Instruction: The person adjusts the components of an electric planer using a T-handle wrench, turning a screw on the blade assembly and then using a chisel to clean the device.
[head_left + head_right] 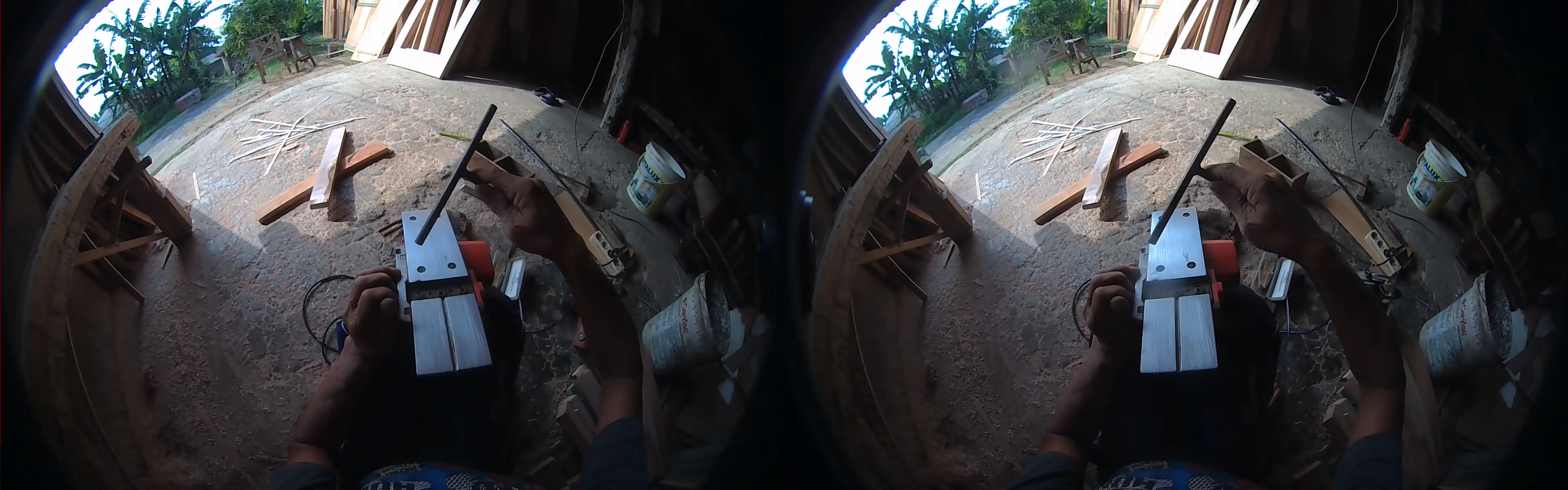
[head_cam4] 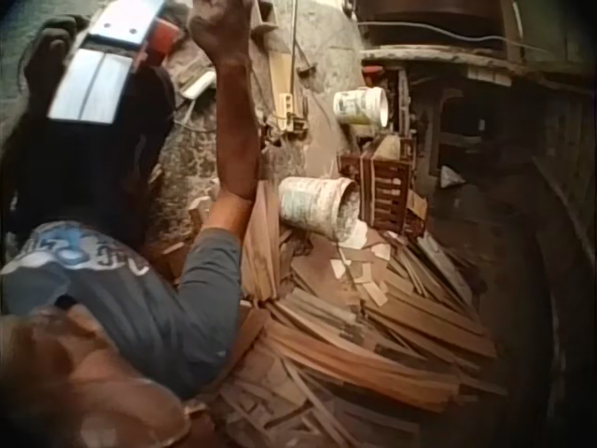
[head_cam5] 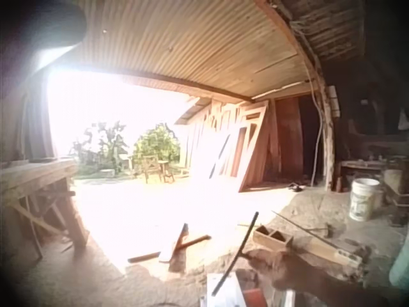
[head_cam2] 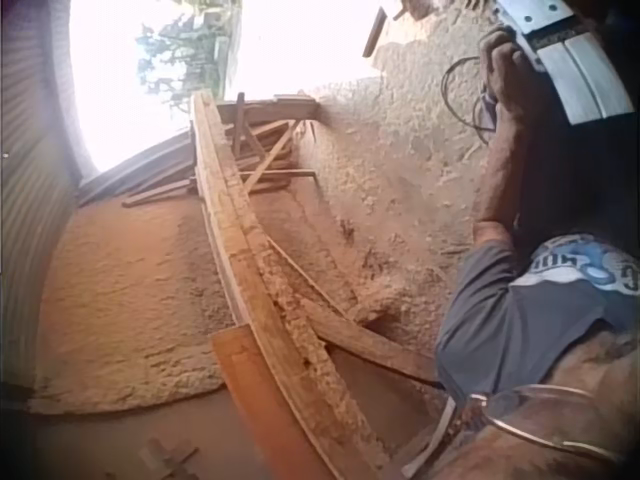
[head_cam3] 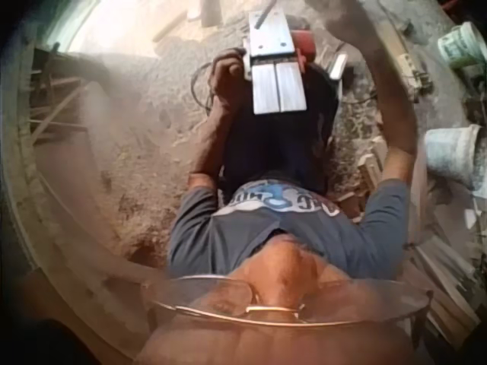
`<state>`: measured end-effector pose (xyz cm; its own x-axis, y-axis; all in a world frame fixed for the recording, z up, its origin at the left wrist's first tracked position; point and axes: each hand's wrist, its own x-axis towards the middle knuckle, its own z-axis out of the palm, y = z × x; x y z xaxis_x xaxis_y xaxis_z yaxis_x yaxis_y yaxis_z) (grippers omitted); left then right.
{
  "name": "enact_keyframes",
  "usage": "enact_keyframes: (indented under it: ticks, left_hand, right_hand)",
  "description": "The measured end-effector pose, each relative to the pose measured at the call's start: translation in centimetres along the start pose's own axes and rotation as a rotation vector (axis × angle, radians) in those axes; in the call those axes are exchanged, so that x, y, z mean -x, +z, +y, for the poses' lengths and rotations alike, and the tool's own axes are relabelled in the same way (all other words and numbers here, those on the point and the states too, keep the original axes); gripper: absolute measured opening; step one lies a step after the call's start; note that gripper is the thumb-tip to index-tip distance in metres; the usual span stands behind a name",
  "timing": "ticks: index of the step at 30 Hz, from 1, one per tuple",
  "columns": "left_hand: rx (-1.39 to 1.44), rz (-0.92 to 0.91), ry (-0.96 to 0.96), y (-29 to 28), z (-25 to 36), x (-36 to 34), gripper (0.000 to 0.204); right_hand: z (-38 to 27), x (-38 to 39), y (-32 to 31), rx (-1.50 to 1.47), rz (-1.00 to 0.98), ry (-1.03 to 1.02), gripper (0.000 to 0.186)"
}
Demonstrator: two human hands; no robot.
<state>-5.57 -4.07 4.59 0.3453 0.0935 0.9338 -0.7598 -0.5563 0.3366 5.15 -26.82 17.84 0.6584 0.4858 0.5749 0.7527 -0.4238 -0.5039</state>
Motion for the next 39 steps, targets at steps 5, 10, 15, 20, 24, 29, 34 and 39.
enact_keyframes:
  ticks: [5, 10, 15, 20, 24, 29, 34, 39]
  left_hand:
    - [0.008, 0.006, -0.096, 0.6, 0.2, -1.4, 0.015]
    - [-0.225, -0.066, -0.017, 0.6, -0.4, -2.2, 0.013]
    - [-0.176, -0.075, -0.167, 0.9, -0.7, -3.3, 0.013]
    - [-0.058, -0.14, -0.301, 0.8, -0.9, -4.4, 0.026]
    - [-0.048, -0.152, -0.339, 0.9, -0.6, -4.7, 0.026]
    - [-0.061, -0.179, -0.306, 0.8, -0.5, -4.8, 0.021]
    - [-0.087, -0.171, -0.244, 0.9, -0.8, -4.6, 0.017]
    - [-0.131, -0.171, -0.19, 0.9, -0.8, -4.6, 0.016]
  right_hand:
    - [3.4, 2.2, 3.9, -0.096, 0.102, 0.34, 0.03]
    - [5.4, 3.2, 7.1, -0.239, 0.17, 0.47, 0.035]
    - [6.4, 3.3, 7.9, -0.273, 0.206, 0.49, 0.035]
    - [8.3, 3.5, 8.6, -0.235, 0.192, 0.494, 0.036]
    - [8.8, 3.6, 8.9, -0.287, 0.198, 0.489, 0.035]
    - [9.0, 3.6, 9.0, -0.304, 0.199, 0.5, 0.034]
    - [8.9, 3.7, 9.0, -0.307, 0.225, 0.468, 0.035]
    - [8.7, 3.6, 8.9, -0.303, 0.218, 0.472, 0.035]
